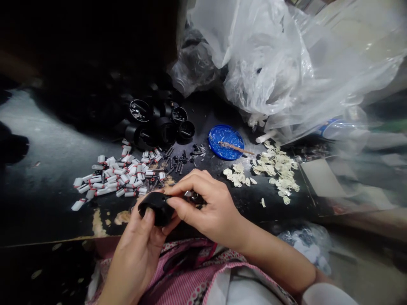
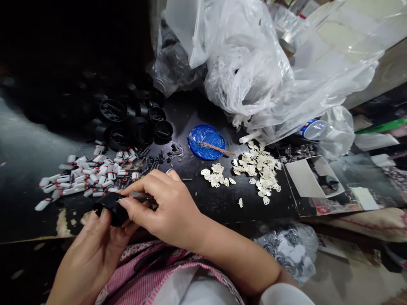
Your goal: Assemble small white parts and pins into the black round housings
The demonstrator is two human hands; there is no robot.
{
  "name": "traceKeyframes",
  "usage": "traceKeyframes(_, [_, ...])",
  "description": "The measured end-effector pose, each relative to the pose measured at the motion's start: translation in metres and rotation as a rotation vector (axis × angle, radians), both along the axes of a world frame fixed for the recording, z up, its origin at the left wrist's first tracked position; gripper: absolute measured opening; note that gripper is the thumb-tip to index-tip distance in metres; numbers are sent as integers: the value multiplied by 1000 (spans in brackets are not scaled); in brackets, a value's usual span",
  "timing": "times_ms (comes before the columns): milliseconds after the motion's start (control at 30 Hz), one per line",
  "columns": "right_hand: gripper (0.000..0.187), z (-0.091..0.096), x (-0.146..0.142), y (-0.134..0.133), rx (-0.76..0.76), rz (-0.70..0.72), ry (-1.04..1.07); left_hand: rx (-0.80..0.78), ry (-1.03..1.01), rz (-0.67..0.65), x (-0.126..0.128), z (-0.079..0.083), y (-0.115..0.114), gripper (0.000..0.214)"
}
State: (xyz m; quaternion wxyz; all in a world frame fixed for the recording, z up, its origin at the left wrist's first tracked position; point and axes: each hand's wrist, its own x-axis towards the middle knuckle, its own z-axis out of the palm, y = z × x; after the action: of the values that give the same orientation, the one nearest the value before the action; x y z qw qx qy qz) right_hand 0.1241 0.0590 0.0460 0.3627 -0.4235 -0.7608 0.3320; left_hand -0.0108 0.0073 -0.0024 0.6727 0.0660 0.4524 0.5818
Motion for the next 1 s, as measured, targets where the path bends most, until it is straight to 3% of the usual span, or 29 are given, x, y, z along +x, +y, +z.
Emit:
traceKeyframes(233, [1,0,3,-2,-14,97,8,8,-37,-29,-1,-2,-2,21])
traceKeyframes(467, [9,13,5,3,-469,121,102,-45,2,-135,-8,13,2,15])
traceKeyframes(533, [8,13,4,1,-384,93,58,-55,-11,-148,-8,16,3,14])
traceKeyframes(700, [2,8,5,-5,76,135,-208,-41,0,-109,-8,11,3,12])
traceKeyframes(800, [7,8,7,-4,208,178,-345,-44,16,-125,-9,6,3,16])
traceKeyframes(900, [14,11,9,-1,163,204,-399,-76,30,-101,-11,2,4,16])
traceKeyframes(1000, [27,17,10,0,-103,196,-469,-41,69,-65,-14,0,5,15])
